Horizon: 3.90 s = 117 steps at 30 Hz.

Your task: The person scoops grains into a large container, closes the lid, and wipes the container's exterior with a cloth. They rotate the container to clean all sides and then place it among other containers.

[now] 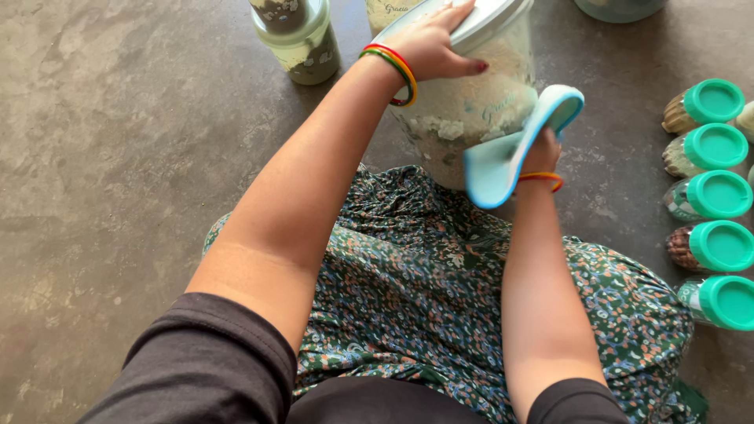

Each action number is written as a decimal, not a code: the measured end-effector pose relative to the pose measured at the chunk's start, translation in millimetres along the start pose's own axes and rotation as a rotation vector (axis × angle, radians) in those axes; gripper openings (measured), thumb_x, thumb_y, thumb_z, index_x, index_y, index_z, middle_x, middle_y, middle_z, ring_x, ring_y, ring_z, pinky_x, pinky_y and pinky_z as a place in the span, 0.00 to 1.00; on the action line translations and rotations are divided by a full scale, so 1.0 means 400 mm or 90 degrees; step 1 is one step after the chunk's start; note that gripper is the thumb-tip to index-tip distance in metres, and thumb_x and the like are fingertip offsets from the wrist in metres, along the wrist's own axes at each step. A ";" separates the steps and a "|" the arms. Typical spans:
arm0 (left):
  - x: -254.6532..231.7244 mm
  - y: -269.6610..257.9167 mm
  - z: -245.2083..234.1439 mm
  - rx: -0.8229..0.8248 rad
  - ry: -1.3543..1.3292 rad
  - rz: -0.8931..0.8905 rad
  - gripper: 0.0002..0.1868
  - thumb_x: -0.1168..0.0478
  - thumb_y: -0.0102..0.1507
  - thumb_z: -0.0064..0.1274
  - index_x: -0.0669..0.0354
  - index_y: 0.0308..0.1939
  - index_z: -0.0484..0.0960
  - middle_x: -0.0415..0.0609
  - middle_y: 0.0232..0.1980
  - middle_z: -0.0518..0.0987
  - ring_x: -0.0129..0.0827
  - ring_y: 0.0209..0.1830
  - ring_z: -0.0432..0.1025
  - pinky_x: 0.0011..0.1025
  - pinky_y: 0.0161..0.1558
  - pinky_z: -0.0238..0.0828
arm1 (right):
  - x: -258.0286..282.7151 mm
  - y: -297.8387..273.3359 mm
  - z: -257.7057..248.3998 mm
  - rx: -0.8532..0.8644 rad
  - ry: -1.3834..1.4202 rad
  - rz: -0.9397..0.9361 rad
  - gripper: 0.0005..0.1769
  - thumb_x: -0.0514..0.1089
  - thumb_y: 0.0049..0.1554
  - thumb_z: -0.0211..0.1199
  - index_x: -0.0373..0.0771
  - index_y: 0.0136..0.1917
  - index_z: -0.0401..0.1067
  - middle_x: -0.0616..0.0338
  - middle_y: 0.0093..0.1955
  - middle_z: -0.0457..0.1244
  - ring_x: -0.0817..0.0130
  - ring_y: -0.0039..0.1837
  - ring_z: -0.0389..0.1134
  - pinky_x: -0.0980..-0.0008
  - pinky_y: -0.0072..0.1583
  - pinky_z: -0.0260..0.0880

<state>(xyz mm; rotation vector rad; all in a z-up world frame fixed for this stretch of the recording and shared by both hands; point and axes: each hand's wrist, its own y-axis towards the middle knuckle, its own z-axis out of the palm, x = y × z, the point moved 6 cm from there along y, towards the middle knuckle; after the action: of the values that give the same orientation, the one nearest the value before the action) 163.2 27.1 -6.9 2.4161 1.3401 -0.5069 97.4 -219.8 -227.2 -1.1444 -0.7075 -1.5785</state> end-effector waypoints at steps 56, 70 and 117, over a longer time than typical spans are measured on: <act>-0.327 -0.240 0.045 0.097 0.242 0.205 0.51 0.27 0.50 0.61 0.26 0.75 0.60 0.46 0.81 0.56 0.49 0.80 0.49 0.66 0.71 0.47 | 0.351 -0.131 -0.126 0.055 -0.496 -0.045 0.38 0.61 0.66 0.45 0.41 0.83 0.47 0.46 0.86 0.37 0.46 0.86 0.35 0.39 0.80 0.35; -0.131 -0.149 0.192 0.017 -0.099 0.036 0.41 0.32 0.63 0.46 0.46 0.75 0.67 0.48 0.82 0.61 0.40 0.84 0.52 0.53 0.80 0.43 | 0.355 -0.292 0.174 0.267 -1.153 -0.333 0.38 0.60 0.64 0.42 0.44 0.83 0.48 0.52 0.86 0.37 0.52 0.85 0.36 0.41 0.79 0.36; 0.058 -0.400 0.109 -0.249 -0.332 0.005 0.45 0.41 0.66 0.51 0.58 0.80 0.53 0.65 0.72 0.70 0.53 0.72 0.66 0.40 0.68 0.64 | 0.369 -0.418 0.337 0.337 -0.869 -0.203 0.28 0.55 0.67 0.45 0.38 0.72 0.67 0.48 0.73 0.62 0.54 0.74 0.61 0.62 0.73 0.58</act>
<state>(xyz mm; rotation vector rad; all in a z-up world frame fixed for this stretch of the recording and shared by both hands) 31.3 105.0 -74.0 1.8079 1.0778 -0.7312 -21.7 -108.1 -24.0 -1.6398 -2.1049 -0.5232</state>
